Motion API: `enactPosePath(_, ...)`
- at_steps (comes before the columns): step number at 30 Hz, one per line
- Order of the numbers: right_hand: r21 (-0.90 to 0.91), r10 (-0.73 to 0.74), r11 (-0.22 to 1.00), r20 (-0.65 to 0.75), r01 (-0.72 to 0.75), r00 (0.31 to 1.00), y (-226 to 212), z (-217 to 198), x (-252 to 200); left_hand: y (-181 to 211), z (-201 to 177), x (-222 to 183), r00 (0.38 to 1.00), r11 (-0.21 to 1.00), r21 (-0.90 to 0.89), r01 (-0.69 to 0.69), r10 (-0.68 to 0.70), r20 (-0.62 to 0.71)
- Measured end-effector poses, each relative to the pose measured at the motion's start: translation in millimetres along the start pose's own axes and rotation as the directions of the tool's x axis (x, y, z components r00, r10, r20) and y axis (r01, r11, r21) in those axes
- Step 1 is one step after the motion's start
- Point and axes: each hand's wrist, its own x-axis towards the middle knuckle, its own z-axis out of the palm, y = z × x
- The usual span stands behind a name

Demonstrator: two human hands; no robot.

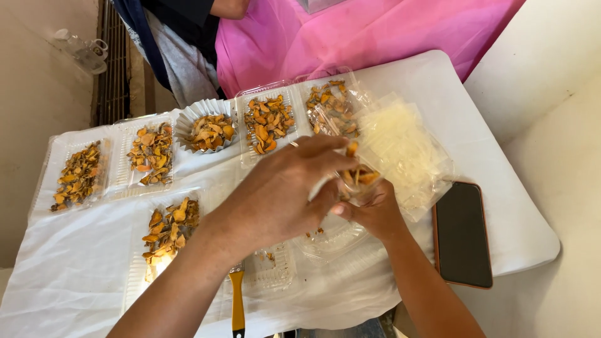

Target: The person is picking up dried slices from plastic trays and placing them into small clear plastic bags.

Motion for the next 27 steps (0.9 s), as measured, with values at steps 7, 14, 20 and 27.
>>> enactPosePath(7,0.007,0.179,0.984,-0.168,-0.180,0.969,13,-9,-9,7,1,-2,0.999,1.000,0.007,0.024,-0.023,-0.032)
enactPosePath(14,-0.021,0.032,0.999,-0.039,-0.033,0.999,19,-10,-7,-1,18,-1,1.000,0.959,0.282,-0.024,0.026,-0.003)
enactPosePath(20,-0.041,-0.133,0.990,0.010,0.133,0.991,14,-11,-3,-4,16,-1,0.998,0.964,0.263,-0.033,0.016,0.068)
enactPosePath(27,0.028,-0.111,0.993,0.023,0.111,0.994,17,-6,-7,-7,18,2,0.993,0.972,0.237,0.004,-0.032,0.116)
